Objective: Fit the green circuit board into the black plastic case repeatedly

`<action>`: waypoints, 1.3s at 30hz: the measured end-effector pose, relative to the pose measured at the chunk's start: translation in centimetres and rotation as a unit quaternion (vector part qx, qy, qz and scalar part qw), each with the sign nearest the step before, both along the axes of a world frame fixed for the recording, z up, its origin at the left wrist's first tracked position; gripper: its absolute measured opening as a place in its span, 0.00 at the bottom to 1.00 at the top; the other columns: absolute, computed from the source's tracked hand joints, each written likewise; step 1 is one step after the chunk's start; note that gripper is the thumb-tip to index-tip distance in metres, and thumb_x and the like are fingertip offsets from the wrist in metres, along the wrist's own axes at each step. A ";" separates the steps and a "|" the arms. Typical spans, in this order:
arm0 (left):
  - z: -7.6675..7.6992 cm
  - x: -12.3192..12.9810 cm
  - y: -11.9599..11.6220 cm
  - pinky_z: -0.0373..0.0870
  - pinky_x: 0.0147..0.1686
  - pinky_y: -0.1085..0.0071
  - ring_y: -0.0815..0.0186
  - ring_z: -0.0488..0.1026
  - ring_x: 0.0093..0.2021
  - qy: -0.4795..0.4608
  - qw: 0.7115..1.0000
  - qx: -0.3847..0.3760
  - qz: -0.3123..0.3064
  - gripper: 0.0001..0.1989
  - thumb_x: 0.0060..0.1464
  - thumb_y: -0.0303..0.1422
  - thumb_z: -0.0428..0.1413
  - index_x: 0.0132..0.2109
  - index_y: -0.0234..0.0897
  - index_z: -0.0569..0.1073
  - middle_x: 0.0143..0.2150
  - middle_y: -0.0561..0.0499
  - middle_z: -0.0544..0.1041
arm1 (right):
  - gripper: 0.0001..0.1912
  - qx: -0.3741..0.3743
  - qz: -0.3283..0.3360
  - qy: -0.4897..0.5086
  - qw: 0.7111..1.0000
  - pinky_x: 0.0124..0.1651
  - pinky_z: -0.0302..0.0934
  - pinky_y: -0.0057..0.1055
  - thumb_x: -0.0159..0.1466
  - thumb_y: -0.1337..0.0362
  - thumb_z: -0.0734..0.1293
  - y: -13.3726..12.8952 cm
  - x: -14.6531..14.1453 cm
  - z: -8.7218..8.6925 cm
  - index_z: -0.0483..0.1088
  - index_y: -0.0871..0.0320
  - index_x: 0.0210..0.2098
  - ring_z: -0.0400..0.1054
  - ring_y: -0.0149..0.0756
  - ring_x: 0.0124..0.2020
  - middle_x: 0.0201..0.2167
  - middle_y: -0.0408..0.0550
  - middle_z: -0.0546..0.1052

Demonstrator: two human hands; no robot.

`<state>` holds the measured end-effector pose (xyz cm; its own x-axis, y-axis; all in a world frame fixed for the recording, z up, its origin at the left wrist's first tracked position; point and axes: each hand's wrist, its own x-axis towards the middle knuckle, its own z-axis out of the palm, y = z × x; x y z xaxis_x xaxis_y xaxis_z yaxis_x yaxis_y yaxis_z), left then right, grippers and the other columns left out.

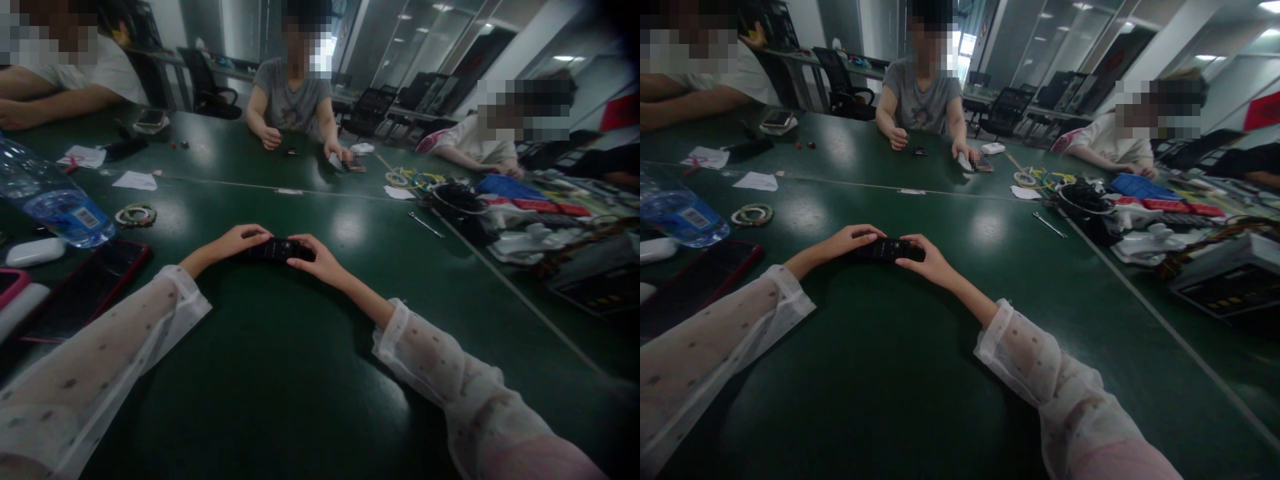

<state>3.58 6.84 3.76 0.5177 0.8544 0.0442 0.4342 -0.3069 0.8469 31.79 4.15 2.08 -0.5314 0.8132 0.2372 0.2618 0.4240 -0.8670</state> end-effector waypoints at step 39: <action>-0.7 0.1 0.3 0.68 0.58 0.55 0.52 0.72 0.58 -0.010 0.999 0.019 0.031 0.27 0.64 0.55 0.51 0.55 0.41 0.77 0.57 0.44 0.78 | 0.28 0.076 -0.065 -0.089 0.991 0.63 0.63 0.57 0.65 0.47 0.71 -0.4 0.1 0.2 0.68 0.46 0.61 0.64 0.51 0.60 0.57 0.52 0.73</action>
<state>3.65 7.18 3.07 0.4620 0.8825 0.0880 0.4363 -0.3125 0.8438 31.86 3.71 2.27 -0.4688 0.8400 0.2732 0.4661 0.4980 -0.7312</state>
